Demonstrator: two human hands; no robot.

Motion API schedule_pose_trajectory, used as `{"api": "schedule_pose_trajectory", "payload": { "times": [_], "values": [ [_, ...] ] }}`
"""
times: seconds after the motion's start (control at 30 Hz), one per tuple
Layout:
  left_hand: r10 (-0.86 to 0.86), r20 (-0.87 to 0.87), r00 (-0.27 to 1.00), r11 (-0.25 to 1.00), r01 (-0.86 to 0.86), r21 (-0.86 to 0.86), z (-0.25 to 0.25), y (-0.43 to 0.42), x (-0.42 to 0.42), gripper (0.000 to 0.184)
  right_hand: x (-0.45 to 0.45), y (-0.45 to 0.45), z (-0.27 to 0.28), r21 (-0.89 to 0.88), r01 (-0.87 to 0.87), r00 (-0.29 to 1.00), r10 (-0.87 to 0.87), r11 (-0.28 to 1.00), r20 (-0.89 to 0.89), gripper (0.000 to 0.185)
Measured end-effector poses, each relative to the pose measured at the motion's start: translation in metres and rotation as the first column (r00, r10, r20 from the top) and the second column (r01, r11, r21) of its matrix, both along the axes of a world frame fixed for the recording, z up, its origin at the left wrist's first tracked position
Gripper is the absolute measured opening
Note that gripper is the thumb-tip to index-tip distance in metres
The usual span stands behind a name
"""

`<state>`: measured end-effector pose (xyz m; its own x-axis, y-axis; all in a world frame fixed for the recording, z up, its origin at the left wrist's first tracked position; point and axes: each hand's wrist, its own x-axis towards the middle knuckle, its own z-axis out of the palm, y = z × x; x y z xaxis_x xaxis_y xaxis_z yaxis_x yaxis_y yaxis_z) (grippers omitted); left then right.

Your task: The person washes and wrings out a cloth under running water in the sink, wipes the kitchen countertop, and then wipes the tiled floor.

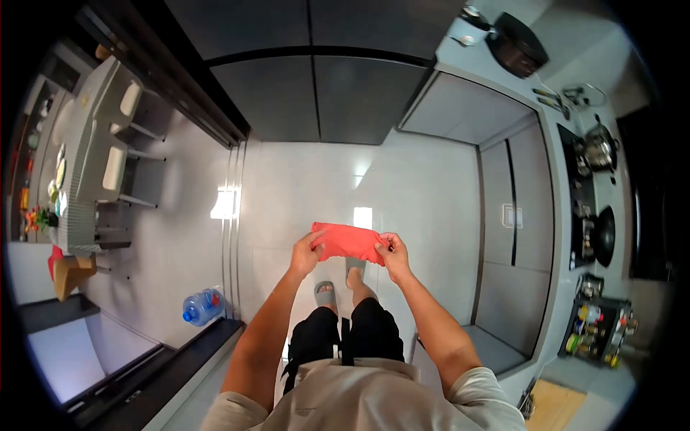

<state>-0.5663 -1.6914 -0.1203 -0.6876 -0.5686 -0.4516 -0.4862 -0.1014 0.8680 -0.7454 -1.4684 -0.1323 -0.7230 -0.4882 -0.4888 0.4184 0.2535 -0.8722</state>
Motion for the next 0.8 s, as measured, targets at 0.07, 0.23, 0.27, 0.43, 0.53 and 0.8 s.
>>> {"api": "schedule_pose_trajectory", "payload": {
  "times": [0.07,0.23,0.27,0.43,0.53,0.8],
  "values": [
    [-0.007,-0.101,0.995,0.977,-0.015,-0.212,-0.040,-0.021,-0.007,0.043,-0.022,-0.036,-0.038,0.014,-0.052,0.999,0.052,0.999,0.002,0.022],
    [0.004,-0.017,1.000,0.959,-0.009,-0.282,-0.152,-0.058,-0.014,0.048,-0.046,-0.093,-0.148,0.081,-0.175,0.984,0.176,0.981,-0.005,0.024],
    [0.024,-0.010,1.000,0.961,-0.025,-0.275,-0.178,-0.065,-0.015,0.048,-0.051,-0.105,-0.170,0.108,-0.184,0.983,0.180,0.977,0.040,0.025],
    [0.076,-0.020,0.997,0.940,-0.078,-0.333,-0.335,-0.100,-0.018,0.052,-0.077,-0.170,-0.325,0.195,-0.344,0.922,0.370,0.919,-0.116,0.027],
    [0.110,-0.034,0.993,0.935,-0.115,-0.337,-0.420,-0.134,-0.022,0.054,-0.088,-0.211,-0.418,0.248,-0.408,0.861,0.461,0.879,-0.217,0.026],
    [0.278,-0.082,0.957,0.919,-0.290,-0.267,-0.592,-0.230,-0.036,0.044,-0.110,-0.322,-0.601,0.171,-0.314,0.890,0.352,0.934,-0.290,0.024]
  ]
}}
